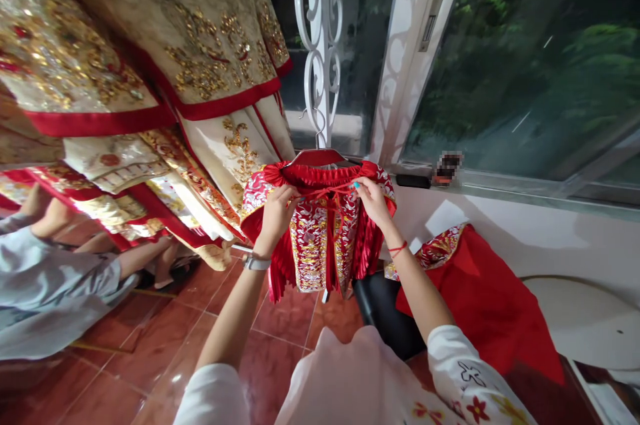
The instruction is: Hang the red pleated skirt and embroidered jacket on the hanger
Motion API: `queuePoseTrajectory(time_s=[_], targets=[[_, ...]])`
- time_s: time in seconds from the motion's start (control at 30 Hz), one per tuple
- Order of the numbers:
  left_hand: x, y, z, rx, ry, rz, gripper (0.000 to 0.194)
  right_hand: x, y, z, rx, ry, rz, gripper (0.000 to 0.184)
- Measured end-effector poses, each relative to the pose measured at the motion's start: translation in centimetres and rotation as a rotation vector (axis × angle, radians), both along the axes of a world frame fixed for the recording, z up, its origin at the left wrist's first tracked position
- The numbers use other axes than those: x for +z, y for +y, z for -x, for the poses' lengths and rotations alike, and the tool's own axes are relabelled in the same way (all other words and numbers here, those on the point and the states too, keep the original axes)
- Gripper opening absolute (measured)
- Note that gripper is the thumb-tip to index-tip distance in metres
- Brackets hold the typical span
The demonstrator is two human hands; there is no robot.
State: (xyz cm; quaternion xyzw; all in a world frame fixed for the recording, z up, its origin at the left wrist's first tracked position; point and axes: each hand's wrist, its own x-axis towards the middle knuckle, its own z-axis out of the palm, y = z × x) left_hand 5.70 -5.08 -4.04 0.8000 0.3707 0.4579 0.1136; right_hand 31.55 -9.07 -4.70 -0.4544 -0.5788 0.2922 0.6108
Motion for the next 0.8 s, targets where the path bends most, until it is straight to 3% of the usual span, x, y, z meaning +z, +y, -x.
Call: queuePoseTrajectory(time_s=[0.1,0.2,0.33,0.43,0.5,0.67,0.8], targets=[[-0.9,-0.6,-1.1,-0.217,-0.301,0.268,0.021,-0.5,-0.5,1.1,0.130,0.143,0.123,0.040],[-0.9,-1.2,-1.1,-0.211,-0.235,0.347,0.025,0.2,-1.2,0.2,0.011,-0.053,0.094,0.033],[0.5,-1.9,0.9,-0.036,-0.060,0.074,0.021,1.4,-2.1,-2.8,-0.129,-0.286,-0.106,0.024],[1.2,-1.1,3.4,0.170,-0.158,-0.171,0.052,1.2,-1.5,-5.2,-0.316,-0.309,-0.265,0.032],[1.3,0.3,5.1,0.269,-0.126,-0.177,0.069,0.8,-0.2,-6.5,-0.383,-0.344,-0.285,0.039],[1.5,3.9,8.2,0.151,0.085,0.148,0.043,1.1,3.5,-8.3,-0.262,-0.403,-0.210,0.028],[2.1,5.3,9.9,-0.096,0.103,0.468,0.044,2.0,5.0,-9.0,-0.242,-0.357,-0.217,0.022]])
